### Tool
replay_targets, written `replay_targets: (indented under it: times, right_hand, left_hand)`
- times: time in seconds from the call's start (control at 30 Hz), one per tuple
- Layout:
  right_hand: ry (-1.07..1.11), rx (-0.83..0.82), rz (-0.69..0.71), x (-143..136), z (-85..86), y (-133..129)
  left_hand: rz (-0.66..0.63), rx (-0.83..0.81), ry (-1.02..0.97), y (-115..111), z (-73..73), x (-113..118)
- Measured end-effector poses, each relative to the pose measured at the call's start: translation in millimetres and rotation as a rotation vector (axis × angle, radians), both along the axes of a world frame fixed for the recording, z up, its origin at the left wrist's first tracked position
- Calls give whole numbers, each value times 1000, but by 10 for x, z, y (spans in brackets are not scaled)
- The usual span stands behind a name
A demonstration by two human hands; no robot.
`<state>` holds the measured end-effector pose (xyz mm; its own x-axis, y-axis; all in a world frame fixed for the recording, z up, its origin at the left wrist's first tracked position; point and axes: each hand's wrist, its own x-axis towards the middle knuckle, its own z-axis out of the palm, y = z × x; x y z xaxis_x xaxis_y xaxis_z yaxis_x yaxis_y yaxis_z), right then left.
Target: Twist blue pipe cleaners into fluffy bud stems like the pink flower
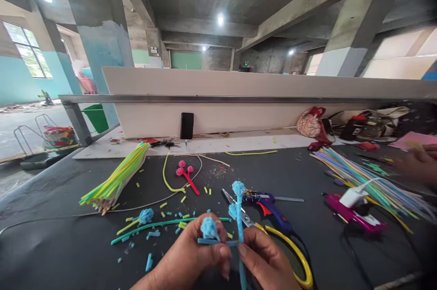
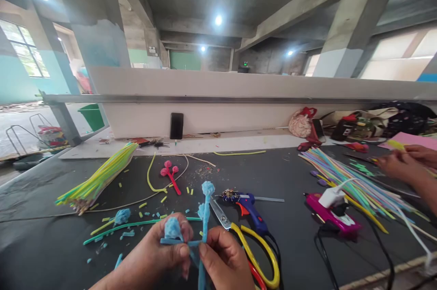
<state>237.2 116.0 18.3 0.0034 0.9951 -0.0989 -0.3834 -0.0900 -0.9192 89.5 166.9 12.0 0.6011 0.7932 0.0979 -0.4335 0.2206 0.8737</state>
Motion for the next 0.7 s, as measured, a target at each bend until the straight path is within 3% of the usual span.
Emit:
replay_targets:
  times: [0.23, 0.33, 0.47, 0.57, 0.63, 0.7]
  right_hand:
    - [84, -5, -155, 143, 20, 53]
    - [163, 5, -216, 185, 82, 70]
    - [203, 38, -204, 211, 107, 102]
    - [224, 33, -156, 187, 80, 118]
    - [228, 33, -134, 140, 60, 117]
    - [222, 22, -100, 69, 39, 105]
  left_hand:
    - [198, -152, 206, 209, 150, -208]
    - [298, -120, 358, 295, 172, -278]
    - [602, 209, 711, 320, 114, -259]
    - [746, 512, 789, 236, 67, -196]
    - [670, 666, 703, 147, 66, -150]
    - [499, 756, 541, 58, 83, -103]
